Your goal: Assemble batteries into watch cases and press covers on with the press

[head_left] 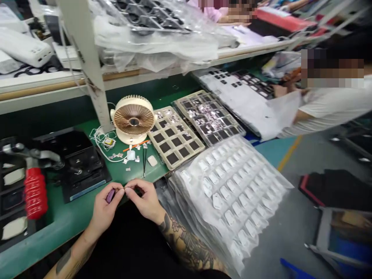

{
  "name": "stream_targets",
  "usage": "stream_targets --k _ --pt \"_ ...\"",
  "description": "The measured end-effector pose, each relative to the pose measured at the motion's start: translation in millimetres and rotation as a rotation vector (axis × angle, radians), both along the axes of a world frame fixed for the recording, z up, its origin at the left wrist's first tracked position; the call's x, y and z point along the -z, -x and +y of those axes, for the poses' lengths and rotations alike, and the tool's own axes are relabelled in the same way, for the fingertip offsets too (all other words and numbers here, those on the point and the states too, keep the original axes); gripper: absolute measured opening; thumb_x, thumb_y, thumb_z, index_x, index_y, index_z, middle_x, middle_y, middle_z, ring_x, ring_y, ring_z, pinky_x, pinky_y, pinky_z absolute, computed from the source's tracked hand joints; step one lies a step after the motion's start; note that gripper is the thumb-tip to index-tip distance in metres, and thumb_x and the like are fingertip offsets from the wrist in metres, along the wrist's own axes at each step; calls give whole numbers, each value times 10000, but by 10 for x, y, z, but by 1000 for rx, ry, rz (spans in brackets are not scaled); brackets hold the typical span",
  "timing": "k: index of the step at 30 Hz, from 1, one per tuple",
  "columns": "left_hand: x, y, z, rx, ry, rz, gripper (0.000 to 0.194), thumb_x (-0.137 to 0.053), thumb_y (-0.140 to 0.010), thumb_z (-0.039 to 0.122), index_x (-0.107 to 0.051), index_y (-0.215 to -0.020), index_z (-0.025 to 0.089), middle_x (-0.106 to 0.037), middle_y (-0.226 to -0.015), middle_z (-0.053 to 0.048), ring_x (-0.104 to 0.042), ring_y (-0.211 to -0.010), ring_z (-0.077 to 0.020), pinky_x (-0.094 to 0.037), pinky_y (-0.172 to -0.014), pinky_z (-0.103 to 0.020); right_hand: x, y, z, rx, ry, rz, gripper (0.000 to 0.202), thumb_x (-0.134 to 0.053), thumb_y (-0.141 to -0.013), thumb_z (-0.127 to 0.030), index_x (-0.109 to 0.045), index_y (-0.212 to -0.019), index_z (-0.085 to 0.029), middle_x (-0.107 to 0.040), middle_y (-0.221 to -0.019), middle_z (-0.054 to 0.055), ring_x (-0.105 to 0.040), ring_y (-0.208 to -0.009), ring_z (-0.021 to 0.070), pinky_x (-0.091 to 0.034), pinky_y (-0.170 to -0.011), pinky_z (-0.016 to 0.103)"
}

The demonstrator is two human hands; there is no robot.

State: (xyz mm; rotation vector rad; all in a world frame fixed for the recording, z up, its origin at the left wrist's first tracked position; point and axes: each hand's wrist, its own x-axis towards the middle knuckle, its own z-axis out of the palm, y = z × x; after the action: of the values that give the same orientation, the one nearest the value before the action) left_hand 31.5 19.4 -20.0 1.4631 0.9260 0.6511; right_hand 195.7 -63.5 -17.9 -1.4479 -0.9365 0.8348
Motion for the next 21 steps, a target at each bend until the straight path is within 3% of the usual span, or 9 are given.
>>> stream_targets --k 3,7,13,17,21 --pt "-23 215 19 -63 58 -43 265 -771 -993 470 -731 -1063 217 -557 -819 -2 -501 -709 -157 -446 -661 -274 6 -173 30 34 -27 -179 222 -714 -1043 -416 -795 -958 -227 -769 -851 29 -701 -771 171 -576 -760 318" --pt "10 447 -36 -71 318 -257 396 -642 -1045 529 -692 -1302 233 -539 -951 -45 -482 -748 -174 -394 -577 -273 5 -548 176 113 -99 -509 171 -650 -1084 -322 -804 -1090 -249 -780 -959 54 -718 -857 193 -575 -814 348" --pt "-25 400 -85 -87 526 -347 359 -682 -1045 500 -725 -1297 246 -546 -1015 -61 -496 -802 -170 -375 -585 -260 142 -1005 655 231 -9 -946 253 -560 -1112 -304 -798 -1166 -236 -767 -1024 93 -711 -968 243 -555 -891 388" --pt "-119 335 -32 -154 652 -439 424 -701 -1047 468 -745 -1408 250 -588 -1128 -98 -521 -826 -167 -408 -626 -283 183 -1016 751 261 48 -1012 246 -575 -1095 -298 -777 -1204 -210 -762 -1028 105 -696 -960 260 -545 -886 396" --pt "-188 319 45 -203 726 -566 453 -784 -990 381 -781 -1409 208 -594 -1138 -113 -536 -831 -161 -420 -650 -290 167 -837 472 200 9 -946 238 -593 -1101 -316 -757 -1241 -213 -778 -1093 106 -726 -1007 255 -568 -933 397"
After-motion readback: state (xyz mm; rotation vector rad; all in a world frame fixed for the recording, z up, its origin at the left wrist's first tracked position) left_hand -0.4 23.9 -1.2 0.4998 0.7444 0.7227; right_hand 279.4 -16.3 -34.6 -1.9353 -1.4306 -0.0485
